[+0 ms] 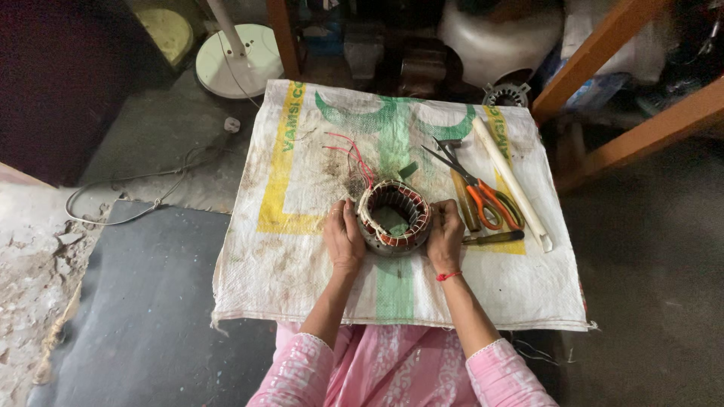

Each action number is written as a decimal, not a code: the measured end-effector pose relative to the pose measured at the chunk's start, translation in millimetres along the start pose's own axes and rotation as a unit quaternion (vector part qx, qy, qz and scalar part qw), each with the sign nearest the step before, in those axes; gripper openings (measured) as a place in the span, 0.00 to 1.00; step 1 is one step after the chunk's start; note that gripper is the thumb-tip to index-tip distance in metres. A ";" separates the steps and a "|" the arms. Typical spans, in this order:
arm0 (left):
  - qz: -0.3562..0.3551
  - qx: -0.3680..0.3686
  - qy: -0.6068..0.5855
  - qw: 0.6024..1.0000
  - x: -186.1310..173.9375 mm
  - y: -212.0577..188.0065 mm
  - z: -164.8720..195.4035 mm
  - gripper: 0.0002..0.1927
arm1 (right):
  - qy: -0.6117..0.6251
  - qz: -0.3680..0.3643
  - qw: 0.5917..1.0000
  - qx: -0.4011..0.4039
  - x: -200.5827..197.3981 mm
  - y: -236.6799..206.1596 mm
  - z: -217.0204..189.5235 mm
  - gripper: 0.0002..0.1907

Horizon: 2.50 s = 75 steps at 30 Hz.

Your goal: The person winds white thread around a cylindrical metal object, securing it with red thread. They use a screwdriver to adjust the windings, then cut the thread with scissors and trim the ends.

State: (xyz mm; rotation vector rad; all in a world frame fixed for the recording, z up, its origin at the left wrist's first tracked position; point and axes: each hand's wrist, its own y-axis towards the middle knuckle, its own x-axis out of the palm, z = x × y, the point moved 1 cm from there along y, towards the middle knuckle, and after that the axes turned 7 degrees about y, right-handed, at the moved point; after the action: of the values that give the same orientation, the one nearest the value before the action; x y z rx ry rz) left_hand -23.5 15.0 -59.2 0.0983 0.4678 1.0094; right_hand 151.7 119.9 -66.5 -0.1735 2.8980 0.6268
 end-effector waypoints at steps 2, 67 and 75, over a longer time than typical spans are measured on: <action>-0.006 -0.009 -0.001 1.000 0.5 -0.2 -1.0 0.19 | -0.006 -0.001 1.000 0.010 -0.3 -0.1 0.3 0.05; -0.001 0.004 0.005 1.000 1.1 0.4 -2.7 0.20 | 0.028 -0.004 1.000 0.003 0.0 0.1 -0.1 0.05; 0.020 0.035 -0.010 0.999 -0.4 0.8 -1.3 0.19 | 0.009 -0.002 1.000 -0.009 -0.4 0.0 -4.4 0.04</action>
State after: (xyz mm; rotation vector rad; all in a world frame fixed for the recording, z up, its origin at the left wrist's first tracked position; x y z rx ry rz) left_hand -24.8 15.0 -60.0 0.1817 0.4837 1.0312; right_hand 151.5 118.0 -62.5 -0.1888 2.9094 0.6544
